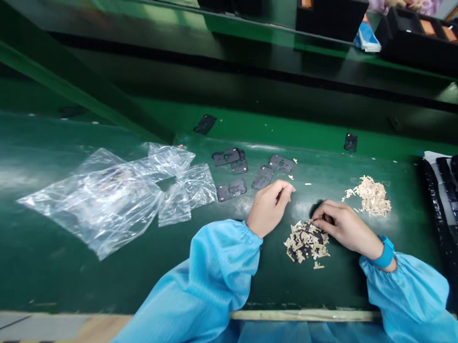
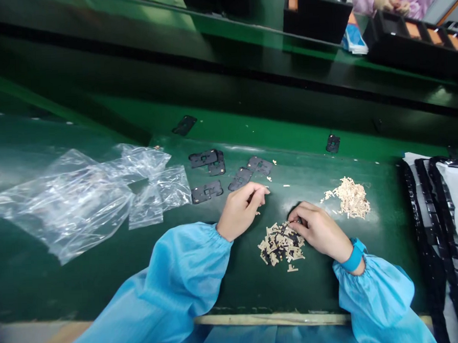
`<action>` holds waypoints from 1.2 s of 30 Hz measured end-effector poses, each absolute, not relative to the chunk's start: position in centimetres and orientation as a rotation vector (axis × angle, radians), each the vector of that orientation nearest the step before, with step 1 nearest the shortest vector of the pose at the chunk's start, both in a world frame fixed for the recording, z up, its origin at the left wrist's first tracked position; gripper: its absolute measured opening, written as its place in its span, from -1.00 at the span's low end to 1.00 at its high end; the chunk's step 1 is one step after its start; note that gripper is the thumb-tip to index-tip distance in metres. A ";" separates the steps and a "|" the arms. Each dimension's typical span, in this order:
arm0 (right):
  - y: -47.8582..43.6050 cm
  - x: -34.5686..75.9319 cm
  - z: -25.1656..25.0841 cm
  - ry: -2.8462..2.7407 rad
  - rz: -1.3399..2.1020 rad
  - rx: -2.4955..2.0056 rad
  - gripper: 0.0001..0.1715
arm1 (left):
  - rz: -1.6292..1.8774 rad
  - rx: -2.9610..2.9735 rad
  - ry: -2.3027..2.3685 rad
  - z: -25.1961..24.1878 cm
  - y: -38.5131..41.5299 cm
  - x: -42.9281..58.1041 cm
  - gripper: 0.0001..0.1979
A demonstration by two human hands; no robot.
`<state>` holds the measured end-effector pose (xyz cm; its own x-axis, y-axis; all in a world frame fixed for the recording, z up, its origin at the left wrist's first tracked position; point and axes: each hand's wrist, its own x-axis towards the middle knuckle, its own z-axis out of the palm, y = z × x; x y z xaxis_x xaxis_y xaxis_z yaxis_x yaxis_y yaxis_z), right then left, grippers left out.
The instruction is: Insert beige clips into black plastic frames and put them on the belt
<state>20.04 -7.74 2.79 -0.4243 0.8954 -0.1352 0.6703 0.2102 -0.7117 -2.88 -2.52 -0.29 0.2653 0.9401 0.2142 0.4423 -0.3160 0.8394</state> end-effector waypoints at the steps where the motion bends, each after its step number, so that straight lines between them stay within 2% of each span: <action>1: -7.9 20.1 2.8 -2.194 1.034 -1.470 -0.92 | 0.965 1.887 1.267 -0.2 -2.7 -3.2 -0.76; 3: -8.3 20.2 2.9 -2.207 1.029 -1.480 -0.97 | 0.968 1.924 1.288 0.0 -3.2 -3.8 -0.77; 7: -8.6 20.3 2.8 -2.252 1.006 -1.496 -0.89 | 0.965 2.000 1.255 -0.3 -4.2 -4.5 -0.79; 12: -8.8 20.0 2.3 -2.346 0.923 -1.442 -0.90 | 0.897 2.120 1.140 -0.8 -4.7 -3.6 -0.79; 19: -8.8 19.4 1.5 -2.439 0.700 -1.437 -0.84 | 0.608 2.275 1.005 -0.6 -4.5 -2.3 -0.78; 26: -8.2 19.8 1.7 -2.263 0.842 -1.399 -0.86 | 0.366 2.107 0.916 1.1 -2.9 -1.8 -0.88; 29: -8.1 19.8 1.8 -2.171 0.895 -1.425 -0.87 | 0.417 1.956 0.929 1.0 -2.7 -1.1 -0.94; 36: -7.5 19.7 0.9 -1.498 1.167 -1.605 -0.74 | 0.657 1.511 1.024 0.0 -2.2 0.3 -0.87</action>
